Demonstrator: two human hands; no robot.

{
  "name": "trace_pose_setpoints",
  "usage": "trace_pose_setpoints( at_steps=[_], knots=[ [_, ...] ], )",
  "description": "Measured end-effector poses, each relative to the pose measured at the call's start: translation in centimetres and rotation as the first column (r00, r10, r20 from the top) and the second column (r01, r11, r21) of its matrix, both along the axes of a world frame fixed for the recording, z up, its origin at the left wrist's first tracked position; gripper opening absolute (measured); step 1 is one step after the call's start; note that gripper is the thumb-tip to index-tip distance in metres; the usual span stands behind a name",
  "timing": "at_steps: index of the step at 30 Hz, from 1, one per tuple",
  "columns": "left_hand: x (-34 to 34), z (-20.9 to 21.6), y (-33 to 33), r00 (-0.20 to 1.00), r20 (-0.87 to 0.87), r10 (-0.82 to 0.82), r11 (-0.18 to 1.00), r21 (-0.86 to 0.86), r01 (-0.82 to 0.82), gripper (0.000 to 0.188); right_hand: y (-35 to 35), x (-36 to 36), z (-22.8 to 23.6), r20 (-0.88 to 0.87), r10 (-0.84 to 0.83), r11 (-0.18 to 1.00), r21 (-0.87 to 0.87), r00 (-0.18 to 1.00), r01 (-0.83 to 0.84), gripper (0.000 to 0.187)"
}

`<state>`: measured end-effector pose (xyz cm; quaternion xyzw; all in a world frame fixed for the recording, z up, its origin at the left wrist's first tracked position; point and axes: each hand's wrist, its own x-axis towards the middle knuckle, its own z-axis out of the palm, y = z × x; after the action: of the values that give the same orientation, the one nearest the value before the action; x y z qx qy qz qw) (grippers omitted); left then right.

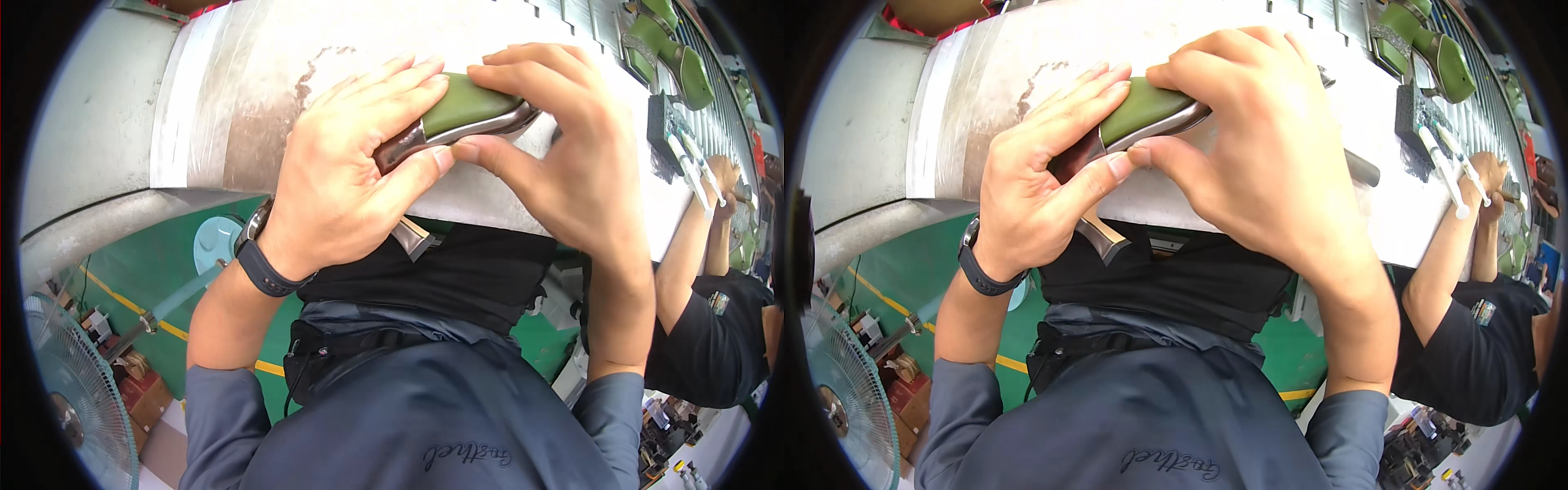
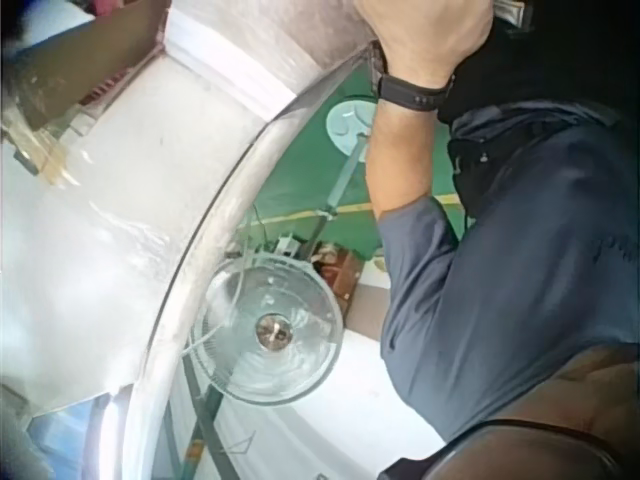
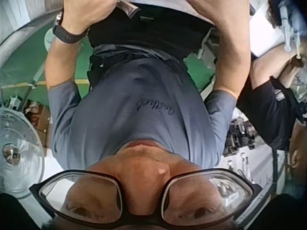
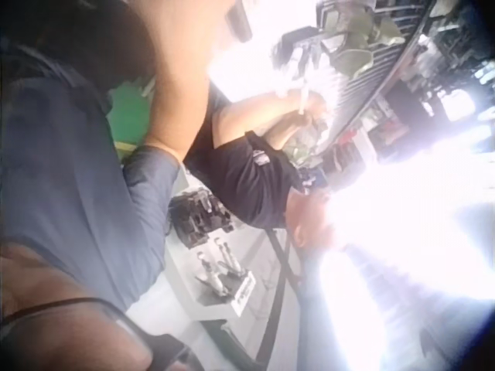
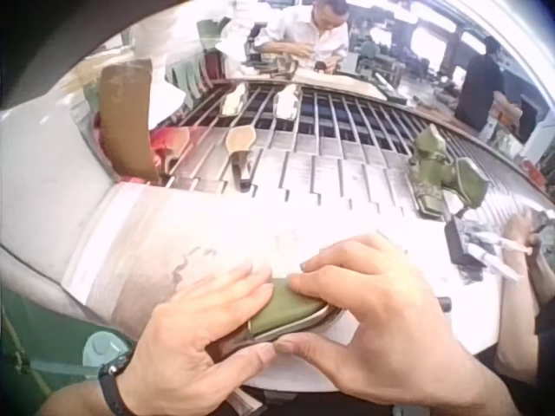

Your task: The person attaches soles to shoes by applying adhesive with a syringe, pressing the sole onto the shoe upper, and using a hammer to secure the edges.

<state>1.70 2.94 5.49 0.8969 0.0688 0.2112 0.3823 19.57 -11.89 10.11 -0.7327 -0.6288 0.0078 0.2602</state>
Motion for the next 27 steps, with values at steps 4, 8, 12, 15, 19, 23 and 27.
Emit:
trace_pose_setpoints(
  at_steps=[4,8,12,15,19,23,27],
  knots=[
    [0.0,0.0,0.3,1.0,0.007,-0.016,1.0,0.024,0.016,0.053,1.2,-0.3,0.9,0.0,-0.053,0.992,-0.113,0.999,0.053,0.047],
    [0.2,0.2,-1.1,0.999,-0.01,0.042,0.996,0.078,-0.041,0.054,-1.0,0.9,-2.5,0.076,-0.162,0.944,0.302,0.984,0.132,0.059],
    [-0.4,0.3,-2.1,0.995,-0.008,0.1,0.985,0.142,-0.098,0.055,-5.9,3.0,-5.0,-0.101,-0.385,0.88,0.259,0.918,0.397,0.051],
    [0.2,1.1,-1.9,0.996,-0.075,0.054,0.981,0.191,-0.039,0.061,-10.0,3.6,-7.6,-0.198,-0.5,0.834,0.15,0.843,0.53,0.041],
    [2.5,2.8,-1.5,0.978,-0.207,-0.01,0.983,0.176,0.047,0.079,-9.4,3.0,-6.8,0.137,-0.322,0.938,0.176,0.937,0.297,0.047],
    [4.7,2.2,-1.4,0.988,-0.089,-0.127,0.978,0.153,0.139,0.084,-9.1,2.8,-5.9,0.293,-0.278,0.96,0.113,0.915,0.256,0.051],
    [5.2,2.2,-1.1,0.971,-0.161,-0.178,0.972,0.126,0.199,0.087,-8.5,2.8,-5.3,0.227,-0.313,0.947,0.008,0.922,0.32,0.049]
  ],
)
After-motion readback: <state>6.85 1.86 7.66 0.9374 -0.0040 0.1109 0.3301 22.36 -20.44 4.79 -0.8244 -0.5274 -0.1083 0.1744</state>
